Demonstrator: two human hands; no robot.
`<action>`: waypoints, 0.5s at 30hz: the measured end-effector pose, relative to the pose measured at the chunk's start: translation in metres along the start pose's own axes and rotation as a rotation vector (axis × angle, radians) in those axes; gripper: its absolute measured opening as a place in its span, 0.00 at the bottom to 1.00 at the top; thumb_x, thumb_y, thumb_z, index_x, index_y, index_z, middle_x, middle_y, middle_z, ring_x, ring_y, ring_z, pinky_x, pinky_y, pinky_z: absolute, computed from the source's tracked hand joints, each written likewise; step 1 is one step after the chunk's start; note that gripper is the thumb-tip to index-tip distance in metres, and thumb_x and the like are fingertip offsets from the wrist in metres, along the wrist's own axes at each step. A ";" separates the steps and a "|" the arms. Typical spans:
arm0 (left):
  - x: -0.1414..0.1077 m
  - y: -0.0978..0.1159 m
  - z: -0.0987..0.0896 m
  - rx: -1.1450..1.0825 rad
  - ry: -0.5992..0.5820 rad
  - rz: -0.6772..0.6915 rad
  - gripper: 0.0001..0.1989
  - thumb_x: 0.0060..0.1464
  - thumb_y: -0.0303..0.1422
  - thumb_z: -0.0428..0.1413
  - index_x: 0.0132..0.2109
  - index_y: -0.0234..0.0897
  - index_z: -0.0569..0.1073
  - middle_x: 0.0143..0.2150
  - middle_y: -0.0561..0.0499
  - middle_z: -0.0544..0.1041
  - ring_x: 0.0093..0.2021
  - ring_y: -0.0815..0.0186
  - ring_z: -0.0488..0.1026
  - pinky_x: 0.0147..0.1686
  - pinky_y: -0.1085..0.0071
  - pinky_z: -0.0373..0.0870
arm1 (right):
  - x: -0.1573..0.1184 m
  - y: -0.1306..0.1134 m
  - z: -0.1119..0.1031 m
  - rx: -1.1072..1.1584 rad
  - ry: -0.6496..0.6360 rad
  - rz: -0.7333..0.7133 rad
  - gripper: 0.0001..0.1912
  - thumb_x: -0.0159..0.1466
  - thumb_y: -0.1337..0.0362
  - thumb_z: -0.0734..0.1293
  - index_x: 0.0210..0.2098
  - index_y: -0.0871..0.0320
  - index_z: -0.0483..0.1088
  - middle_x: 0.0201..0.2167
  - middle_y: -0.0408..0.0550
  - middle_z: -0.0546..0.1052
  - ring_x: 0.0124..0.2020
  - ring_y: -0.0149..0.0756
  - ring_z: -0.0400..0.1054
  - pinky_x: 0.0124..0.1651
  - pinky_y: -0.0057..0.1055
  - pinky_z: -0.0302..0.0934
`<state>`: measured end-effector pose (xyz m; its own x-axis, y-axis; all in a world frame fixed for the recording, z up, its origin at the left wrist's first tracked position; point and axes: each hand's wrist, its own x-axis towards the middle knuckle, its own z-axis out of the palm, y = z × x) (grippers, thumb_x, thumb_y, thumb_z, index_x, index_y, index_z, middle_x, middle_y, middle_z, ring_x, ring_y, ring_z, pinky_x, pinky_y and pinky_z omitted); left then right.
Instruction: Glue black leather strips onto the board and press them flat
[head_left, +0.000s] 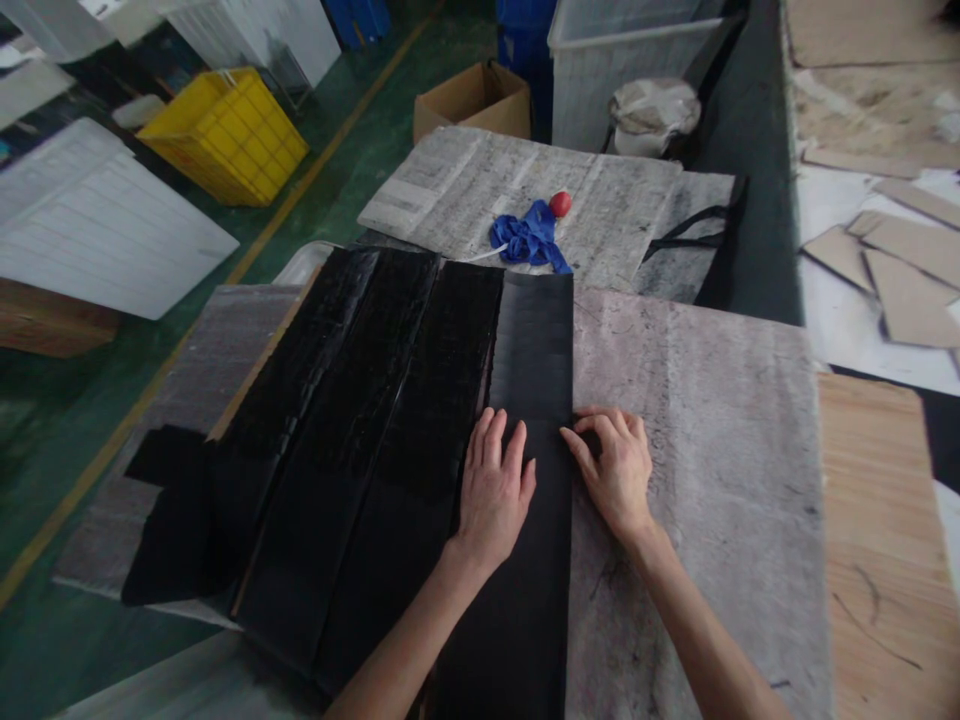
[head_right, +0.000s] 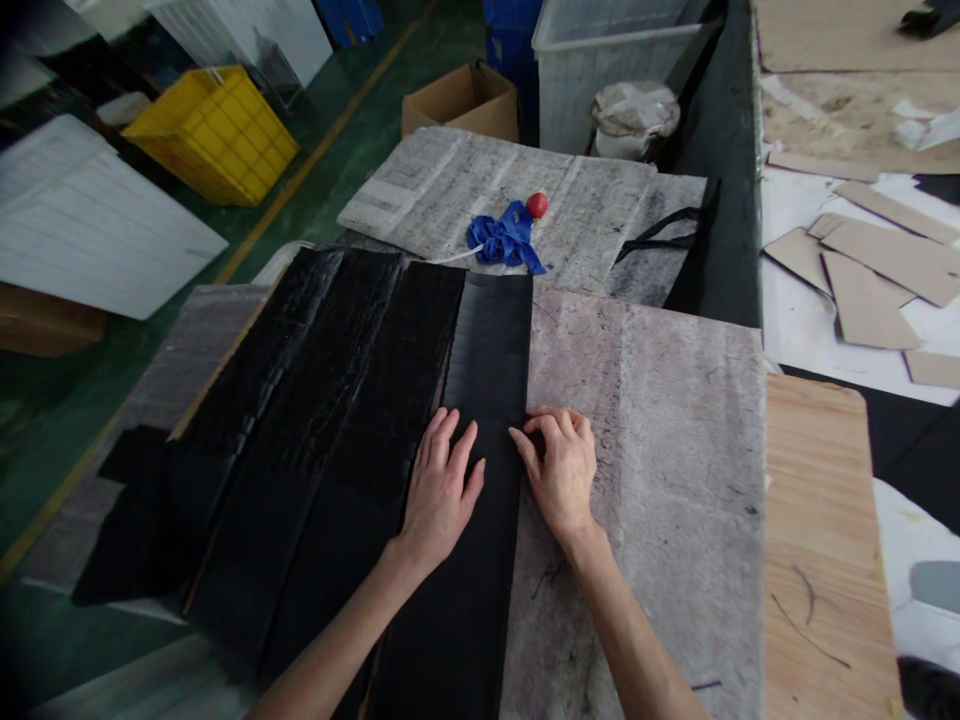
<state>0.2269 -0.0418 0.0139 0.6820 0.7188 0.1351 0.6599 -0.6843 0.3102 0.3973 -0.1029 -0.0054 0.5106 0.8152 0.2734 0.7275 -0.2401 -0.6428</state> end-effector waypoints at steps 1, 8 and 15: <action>0.001 0.002 -0.001 0.023 -0.005 0.020 0.24 0.69 0.32 0.51 0.68 0.32 0.61 0.72 0.33 0.60 0.75 0.49 0.51 0.69 0.46 0.61 | 0.000 0.000 0.000 0.005 -0.001 0.003 0.11 0.70 0.54 0.66 0.35 0.53 0.70 0.43 0.48 0.79 0.47 0.45 0.67 0.51 0.44 0.63; 0.002 0.015 0.007 0.072 -0.129 0.169 0.34 0.68 0.44 0.51 0.72 0.30 0.55 0.76 0.35 0.53 0.76 0.49 0.48 0.71 0.46 0.55 | -0.004 -0.003 -0.007 0.200 0.140 0.069 0.08 0.73 0.60 0.62 0.46 0.53 0.71 0.49 0.53 0.77 0.54 0.45 0.70 0.58 0.47 0.64; 0.000 0.007 0.010 0.065 -0.123 0.185 0.30 0.69 0.40 0.51 0.72 0.31 0.57 0.75 0.37 0.54 0.76 0.52 0.47 0.73 0.49 0.53 | -0.023 -0.037 0.019 0.418 0.182 0.306 0.17 0.73 0.56 0.60 0.57 0.55 0.68 0.60 0.57 0.72 0.63 0.45 0.66 0.65 0.50 0.62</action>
<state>0.2346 -0.0484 0.0064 0.8238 0.5629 0.0669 0.5365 -0.8123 0.2288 0.3496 -0.1024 -0.0015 0.7683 0.6278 0.1248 0.3083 -0.1922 -0.9317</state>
